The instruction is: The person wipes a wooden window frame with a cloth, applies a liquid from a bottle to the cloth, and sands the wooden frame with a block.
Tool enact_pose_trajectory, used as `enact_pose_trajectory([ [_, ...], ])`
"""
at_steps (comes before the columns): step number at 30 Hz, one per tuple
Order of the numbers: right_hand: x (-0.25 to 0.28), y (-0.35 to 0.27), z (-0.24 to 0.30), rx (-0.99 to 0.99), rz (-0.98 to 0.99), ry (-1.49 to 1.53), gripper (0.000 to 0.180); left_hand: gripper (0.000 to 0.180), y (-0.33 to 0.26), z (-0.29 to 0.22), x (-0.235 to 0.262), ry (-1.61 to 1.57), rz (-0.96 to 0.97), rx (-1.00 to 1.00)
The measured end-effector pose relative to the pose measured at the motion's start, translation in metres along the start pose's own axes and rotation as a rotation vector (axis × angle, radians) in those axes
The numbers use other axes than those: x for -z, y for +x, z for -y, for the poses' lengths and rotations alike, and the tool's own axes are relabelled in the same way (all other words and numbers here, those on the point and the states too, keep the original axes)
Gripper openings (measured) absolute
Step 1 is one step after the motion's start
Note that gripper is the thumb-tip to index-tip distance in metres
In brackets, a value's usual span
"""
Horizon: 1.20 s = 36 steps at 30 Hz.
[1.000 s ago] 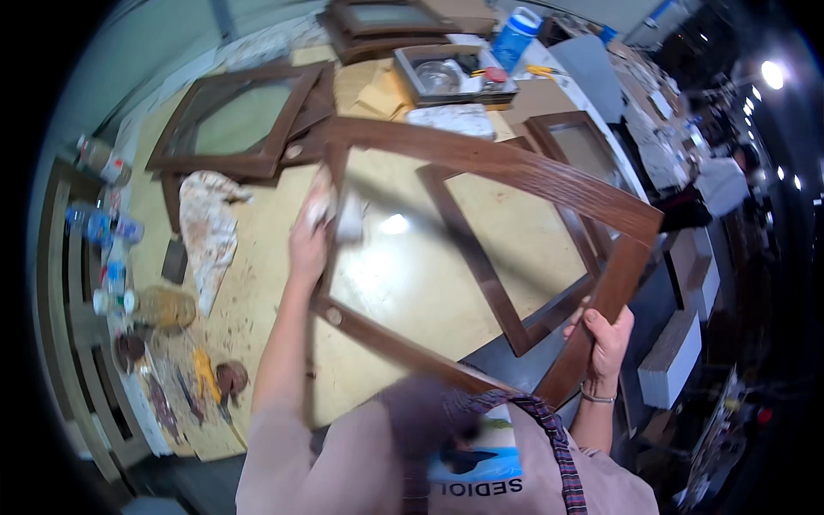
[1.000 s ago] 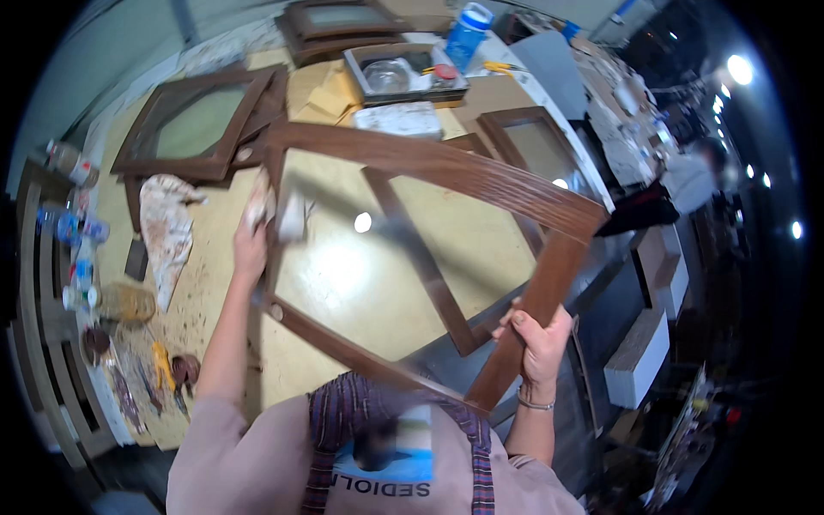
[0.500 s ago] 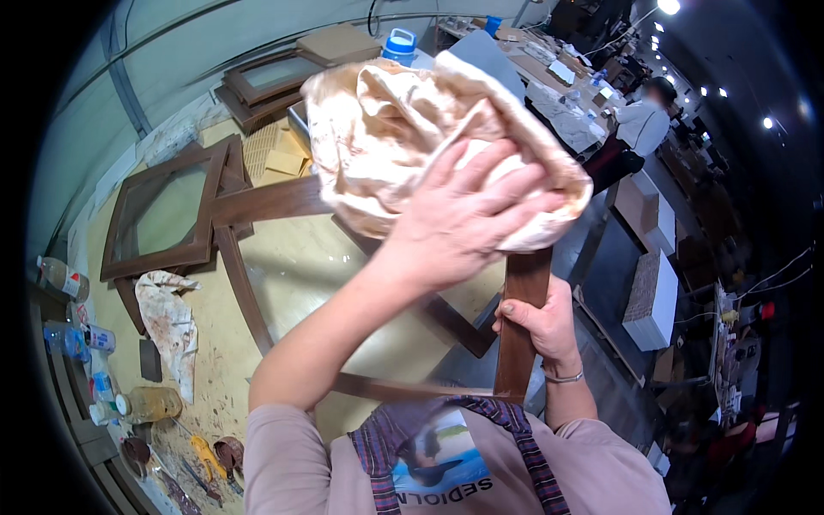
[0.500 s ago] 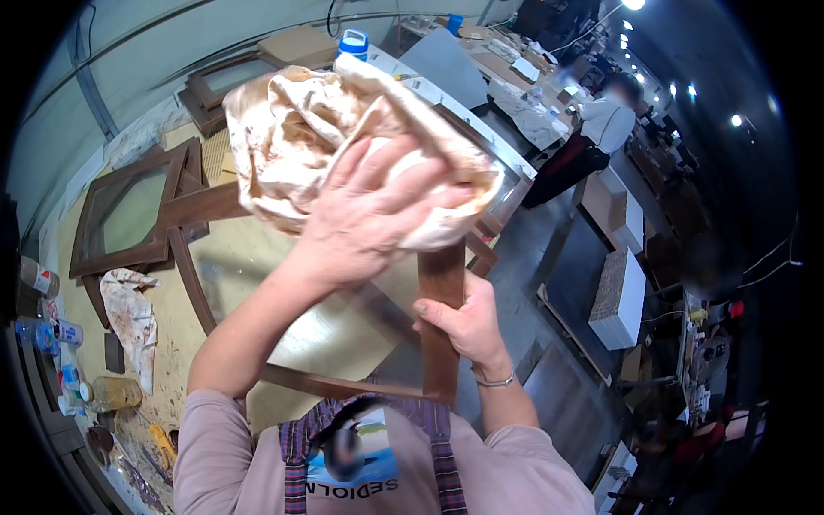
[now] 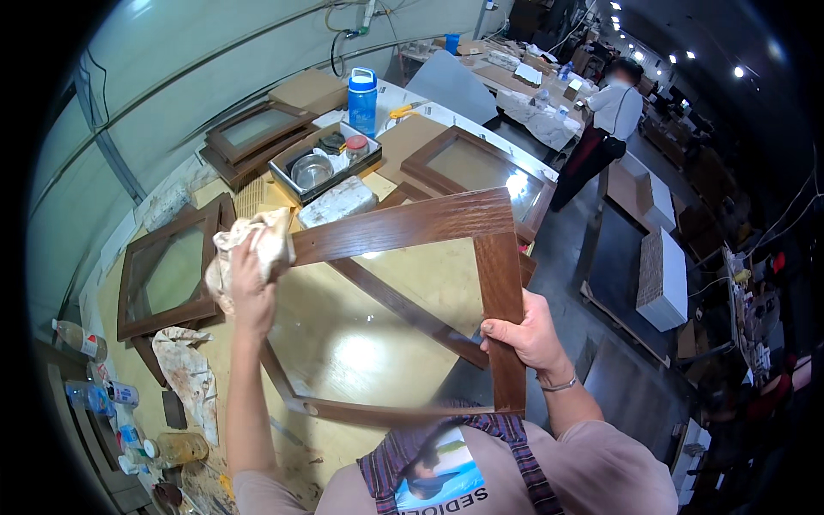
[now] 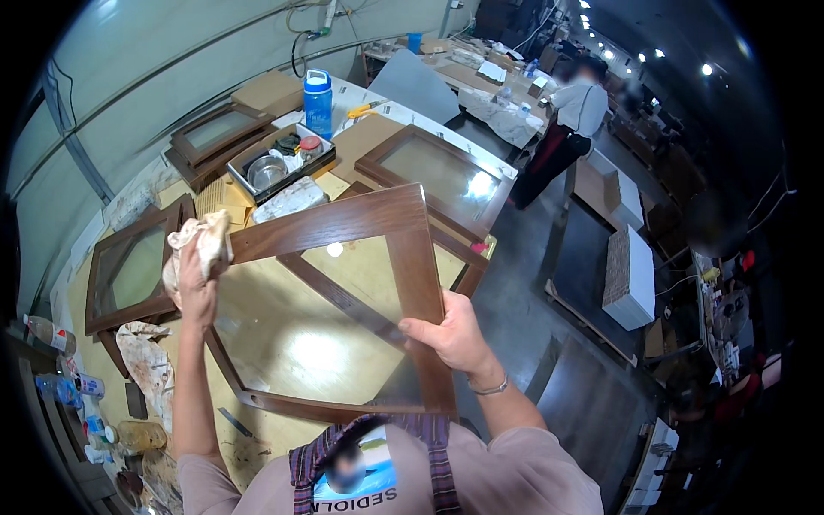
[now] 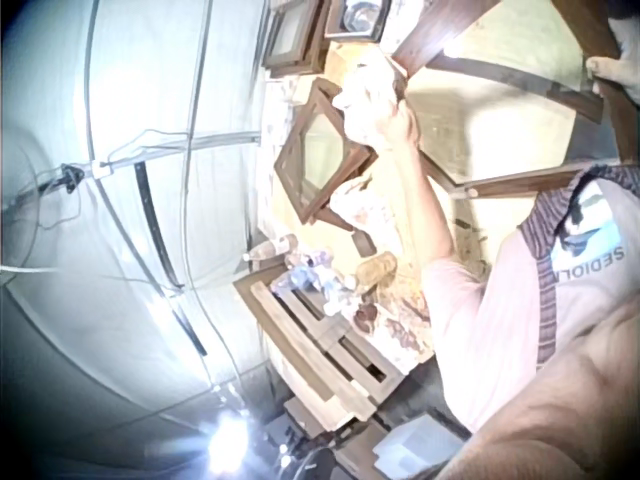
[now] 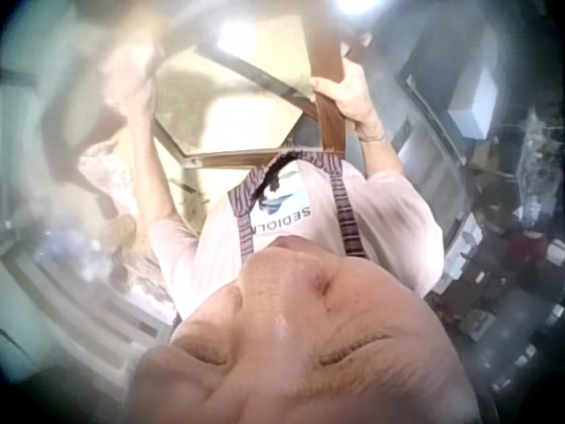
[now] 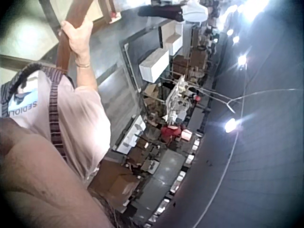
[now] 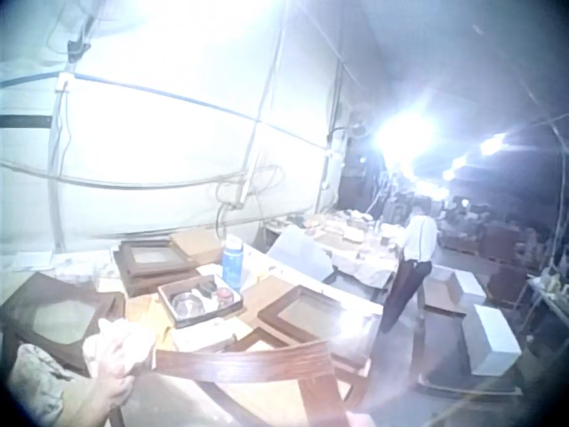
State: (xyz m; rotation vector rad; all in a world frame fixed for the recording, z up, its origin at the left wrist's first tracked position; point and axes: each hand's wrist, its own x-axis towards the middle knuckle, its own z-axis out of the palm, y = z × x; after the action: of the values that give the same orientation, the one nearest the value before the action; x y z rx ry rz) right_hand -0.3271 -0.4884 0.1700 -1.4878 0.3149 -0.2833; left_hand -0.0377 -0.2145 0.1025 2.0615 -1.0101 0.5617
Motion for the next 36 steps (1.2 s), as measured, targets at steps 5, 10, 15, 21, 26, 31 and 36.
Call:
enact_pose_trajectory([
  [5, 0.001, -0.006, 0.002, -0.01, -0.003, 0.004, 0.021, 0.043, 0.042, -0.085, -0.021, -0.142, 0.054, -0.28],
  [10, -0.002, -0.011, 0.003, 0.019, 0.024, -0.013, 0.018, 0.037, 0.072, -0.124, -0.021, -0.256, 0.0, -0.279],
  [15, -0.002, -0.015, 0.008, 0.01, 0.056, -0.02, 0.018, 0.021, 0.104, -0.198, -0.017, -0.418, 0.211, -0.369],
  [21, 0.003, -0.018, 0.001, 0.122, 0.085, -0.08, 0.016, 0.016, 0.114, -0.206, -0.016, -0.483, 0.346, -0.297],
  [26, 0.012, -0.02, -0.008, 0.108, 0.059, -0.072, 0.016, 0.024, 0.073, -0.094, 0.01, -0.501, 0.327, -0.069],
  [31, 0.007, -0.015, -0.005, 0.07, 0.048, -0.036, 0.017, 0.015, 0.001, 0.059, 0.058, -0.581, 0.114, 0.433],
  [36, 0.005, -0.014, -0.006, 0.081, 0.074, -0.003, 0.016, 0.028, -0.088, 0.182, 0.12, -0.014, -0.087, 0.74],
])
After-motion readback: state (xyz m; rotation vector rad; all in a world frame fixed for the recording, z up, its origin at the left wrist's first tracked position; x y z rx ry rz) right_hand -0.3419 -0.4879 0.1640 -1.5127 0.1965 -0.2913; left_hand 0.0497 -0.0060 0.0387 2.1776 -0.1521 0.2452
